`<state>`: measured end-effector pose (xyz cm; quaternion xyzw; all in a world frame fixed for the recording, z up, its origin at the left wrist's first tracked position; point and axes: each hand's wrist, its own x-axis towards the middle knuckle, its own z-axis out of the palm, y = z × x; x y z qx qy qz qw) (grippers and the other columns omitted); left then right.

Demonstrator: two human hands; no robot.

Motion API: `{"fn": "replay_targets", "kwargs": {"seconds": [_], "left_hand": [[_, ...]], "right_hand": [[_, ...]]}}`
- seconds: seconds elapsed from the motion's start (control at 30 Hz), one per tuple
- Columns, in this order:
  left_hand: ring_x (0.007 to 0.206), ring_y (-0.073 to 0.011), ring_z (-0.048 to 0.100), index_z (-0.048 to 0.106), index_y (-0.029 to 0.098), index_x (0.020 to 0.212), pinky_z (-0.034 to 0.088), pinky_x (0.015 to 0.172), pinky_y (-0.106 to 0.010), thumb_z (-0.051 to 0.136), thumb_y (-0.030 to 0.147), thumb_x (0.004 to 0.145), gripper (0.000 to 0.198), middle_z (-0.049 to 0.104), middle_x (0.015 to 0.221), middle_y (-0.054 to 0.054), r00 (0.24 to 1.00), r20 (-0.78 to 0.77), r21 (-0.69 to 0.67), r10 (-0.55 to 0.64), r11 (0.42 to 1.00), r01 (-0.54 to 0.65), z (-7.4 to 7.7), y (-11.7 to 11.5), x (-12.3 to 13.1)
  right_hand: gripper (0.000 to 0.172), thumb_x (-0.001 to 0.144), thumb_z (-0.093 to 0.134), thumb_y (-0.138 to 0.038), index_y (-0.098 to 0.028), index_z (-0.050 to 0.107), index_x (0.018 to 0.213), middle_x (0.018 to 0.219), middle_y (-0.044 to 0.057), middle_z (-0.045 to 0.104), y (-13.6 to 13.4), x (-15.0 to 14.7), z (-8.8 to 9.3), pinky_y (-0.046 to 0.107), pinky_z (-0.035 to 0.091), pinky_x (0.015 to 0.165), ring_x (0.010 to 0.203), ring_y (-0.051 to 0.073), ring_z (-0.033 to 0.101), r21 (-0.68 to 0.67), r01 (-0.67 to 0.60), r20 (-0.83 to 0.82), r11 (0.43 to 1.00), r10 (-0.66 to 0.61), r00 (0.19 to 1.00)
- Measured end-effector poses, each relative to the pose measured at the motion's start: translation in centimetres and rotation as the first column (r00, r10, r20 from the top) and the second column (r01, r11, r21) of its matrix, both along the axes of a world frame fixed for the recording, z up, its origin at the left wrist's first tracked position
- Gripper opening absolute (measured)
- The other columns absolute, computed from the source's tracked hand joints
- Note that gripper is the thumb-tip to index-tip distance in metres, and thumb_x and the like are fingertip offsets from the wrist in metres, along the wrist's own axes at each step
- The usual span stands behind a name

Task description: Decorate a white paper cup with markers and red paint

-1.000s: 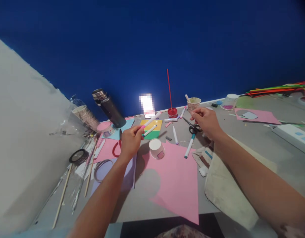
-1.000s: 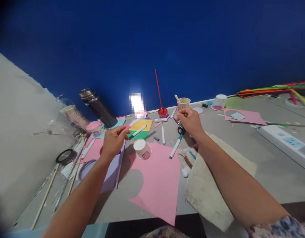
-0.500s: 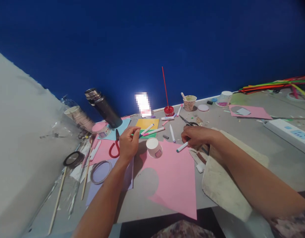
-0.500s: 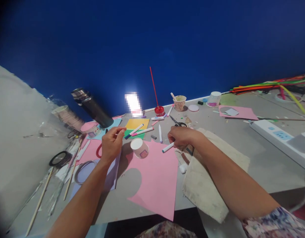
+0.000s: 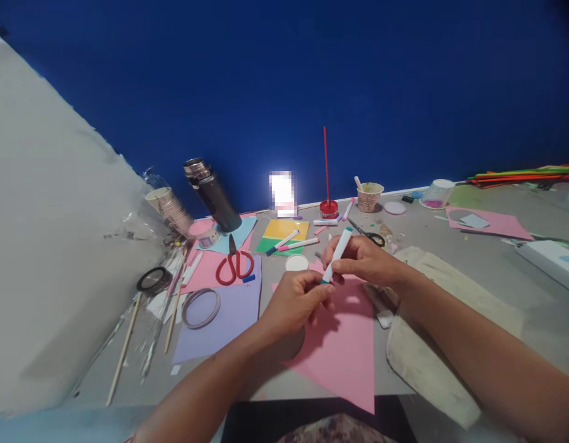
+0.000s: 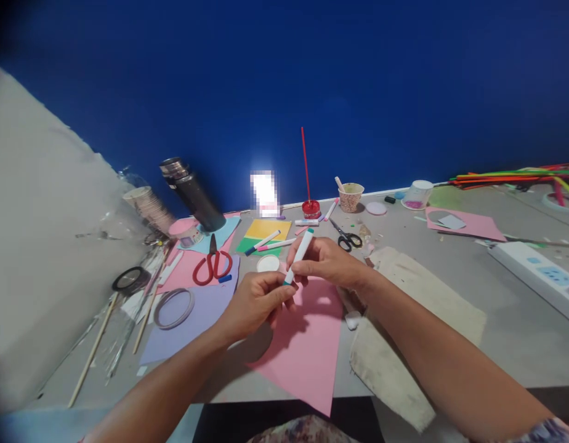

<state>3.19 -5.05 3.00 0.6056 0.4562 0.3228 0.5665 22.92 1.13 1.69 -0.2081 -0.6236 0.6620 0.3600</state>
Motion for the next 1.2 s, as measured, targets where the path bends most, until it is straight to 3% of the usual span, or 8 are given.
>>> {"fn": "replay_targets", "kwargs": {"seconds": [0.1, 0.2, 0.33, 0.47, 0.6, 0.73, 0.83, 1.2], "left_hand": [[0.037, -0.0084, 0.051, 0.064, 0.017, 0.068, 0.032, 0.042, -0.023, 0.063, 0.043, 0.091, 0.035, 0.074, 0.067, -0.005, 0.999, -0.043, -0.074, -0.024, 0.997, 0.021, -1.3, -0.6, 0.4], [0.042, -0.0146, 0.059, 0.061, 0.020, 0.066, 0.034, 0.045, -0.026, 0.055, 0.037, 0.095, 0.034, 0.072, 0.064, -0.005, 0.969, -0.191, -0.158, -0.158, 0.979, 0.129, -3.1, -1.5, 0.4], [0.074, -0.0234, 0.070, 0.067, 0.021, 0.069, 0.041, 0.062, -0.030, 0.067, 0.030, 0.091, 0.024, 0.075, 0.076, -0.006, 0.804, -0.587, 0.289, 0.088, 0.951, 0.107, -4.8, -2.0, -0.2], [0.088, -0.0262, 0.070, 0.073, 0.026, 0.098, 0.046, 0.071, -0.034, 0.086, 0.039, 0.079, 0.026, 0.077, 0.103, -0.008, 0.778, -0.535, 0.524, 0.329, 0.852, 0.000, -5.0, -1.9, -2.2], [0.081, -0.0223, 0.064, 0.066, 0.024, 0.106, 0.049, 0.072, -0.036, 0.081, 0.044, 0.081, 0.035, 0.070, 0.100, -0.007, 0.754, -0.372, 0.490, 0.540, 0.805, -0.335, -4.2, -0.8, -4.7], [0.121, -0.0275, 0.063, 0.062, 0.025, 0.134, 0.051, 0.099, -0.041, 0.085, 0.038, 0.076, 0.064, 0.062, 0.143, -0.013, 0.913, -0.164, 0.289, 0.375, 0.903, -0.318, -3.7, 1.9, -5.2], [0.112, -0.0252, 0.067, 0.071, 0.020, 0.121, 0.051, 0.100, -0.040, 0.084, 0.036, 0.075, 0.051, 0.071, 0.129, -0.012, 0.964, 0.003, 0.165, 0.264, 0.951, -0.261, -3.9, 3.9, -4.7], [0.062, -0.0104, 0.057, 0.076, 0.014, 0.112, 0.045, 0.059, -0.024, 0.089, 0.054, 0.069, 0.060, 0.071, 0.082, -0.002, 0.863, 0.307, -0.052, 0.401, 0.913, -0.405, -5.1, 6.7, -6.1]], "right_hand": [[0.036, 0.078, 0.089, -0.046, -0.017, 0.069, 0.083, 0.065, -0.002, 0.063, 1.0, 0.8, -0.2, 0.026, 0.045, 0.053, 0.055, 0.011, 0.056, 0.000, 0.208, 0.031, 0.978, -0.208, 0.978], [0.044, 0.066, 0.096, -0.048, -0.022, 0.064, 0.080, 0.058, -0.006, 0.054, 3.4, 3.5, 0.2, 0.024, 0.042, 0.048, 0.049, 0.009, 0.047, -0.145, 0.577, -0.174, 0.803, -0.595, 0.784], [0.054, 0.065, 0.094, -0.057, -0.025, 0.052, 0.074, 0.060, -0.008, 0.047, 5.9, 5.7, 0.1, 0.021, 0.036, 0.044, 0.050, 0.007, 0.039, -0.235, 0.679, -0.212, 0.696, -0.718, 0.663], [0.059, 0.058, 0.097, -0.058, -0.022, 0.053, 0.073, 0.060, -0.008, 0.044, 5.5, 3.5, -1.2, 0.020, 0.034, 0.042, 0.050, 0.006, 0.038, -0.270, 0.625, -0.111, 0.733, -0.668, 0.736], [0.055, 0.058, 0.099, -0.057, -0.019, 0.062, 0.073, 0.057, -0.008, 0.046, 4.3, 1.3, -2.0, 0.020, 0.032, 0.042, 0.049, 0.005, 0.038, -0.275, 0.570, -0.076, 0.774, -0.608, 0.790], [0.052, 0.061, 0.097, -0.056, -0.016, 0.071, 0.081, 0.058, -0.006, 0.051, 3.6, 0.7, -2.4, 0.019, 0.031, 0.042, 0.049, 0.006, 0.041, -0.291, 0.505, -0.062, 0.813, -0.542, 0.838], [0.051, 0.062, 0.096, -0.054, -0.015, 0.075, 0.086, 0.061, -0.004, 0.056, 3.5, 0.6, -2.7, 0.019, 0.031, 0.042, 0.049, 0.006, 0.043, -0.302, 0.461, -0.052, 0.834, -0.498, 0.866], [0.044, 0.069, 0.092, -0.054, -0.017, 0.074, 0.085, 0.061, -0.003, 0.059, 2.3, -0.4, -2.6, 0.019, 0.038, 0.044, 0.051, 0.007, 0.048, -0.284, 0.466, -0.065, 0.838, -0.502, 0.863]]}}
